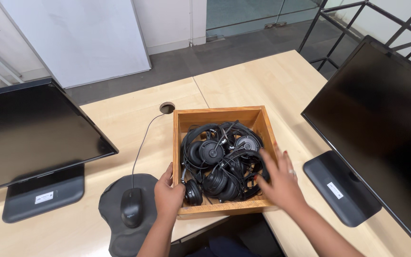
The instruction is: The person organizes a collection of black over-ear headphones by picking them up from a desk, untangling the wires, and placing them into a wooden box. The person handles the headphones one by one, ensuring the cables are not knotted before stacking them inside the container. Finally, the person carries the box to another desk in the room.
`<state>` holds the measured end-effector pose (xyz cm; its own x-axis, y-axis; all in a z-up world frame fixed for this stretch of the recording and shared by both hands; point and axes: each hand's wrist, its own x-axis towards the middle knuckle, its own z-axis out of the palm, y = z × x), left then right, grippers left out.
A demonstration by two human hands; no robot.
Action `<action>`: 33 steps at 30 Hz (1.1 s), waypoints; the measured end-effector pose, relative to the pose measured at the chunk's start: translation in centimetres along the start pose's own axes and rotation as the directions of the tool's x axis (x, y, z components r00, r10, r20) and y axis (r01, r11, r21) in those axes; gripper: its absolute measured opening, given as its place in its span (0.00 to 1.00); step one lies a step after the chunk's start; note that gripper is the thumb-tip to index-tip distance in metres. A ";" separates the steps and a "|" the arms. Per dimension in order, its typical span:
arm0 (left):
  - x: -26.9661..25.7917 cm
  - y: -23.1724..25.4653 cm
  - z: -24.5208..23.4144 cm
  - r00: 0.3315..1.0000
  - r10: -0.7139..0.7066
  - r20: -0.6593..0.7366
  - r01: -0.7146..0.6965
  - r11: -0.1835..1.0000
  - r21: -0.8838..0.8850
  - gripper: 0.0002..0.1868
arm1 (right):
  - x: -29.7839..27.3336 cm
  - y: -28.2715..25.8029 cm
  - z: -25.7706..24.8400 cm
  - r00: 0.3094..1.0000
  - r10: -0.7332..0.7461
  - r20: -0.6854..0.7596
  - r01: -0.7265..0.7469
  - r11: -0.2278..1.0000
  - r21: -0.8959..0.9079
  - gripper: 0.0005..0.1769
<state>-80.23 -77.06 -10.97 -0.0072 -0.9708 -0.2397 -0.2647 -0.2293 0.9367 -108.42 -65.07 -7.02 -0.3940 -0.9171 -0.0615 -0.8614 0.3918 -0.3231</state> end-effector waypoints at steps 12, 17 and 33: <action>-0.4 1.0 2.6 0.997 0.019 -0.071 -0.016 0.999 0.040 0.43 | -0.5 1.8 -0.3 0.940 -0.323 0.107 0.339 0.915 -0.218 0.56; 1.1 1.0 3.7 0.996 -0.020 -0.090 0.027 0.997 0.074 0.43 | 1.3 1.9 -0.8 0.942 -0.316 0.114 0.333 0.922 -0.198 0.48; 4.7 4.1 6.0 0.971 0.199 -0.134 -0.148 0.935 0.322 0.40 | 7.4 2.9 -1.8 0.928 -0.299 0.224 0.346 0.914 -0.214 0.45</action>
<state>-87.17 -82.12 -9.78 0.0690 -0.9975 -0.0122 -0.5567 -0.0487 0.8293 -114.41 -70.63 -6.70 -0.0361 -0.9844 -0.1721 -0.9918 0.0564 -0.1146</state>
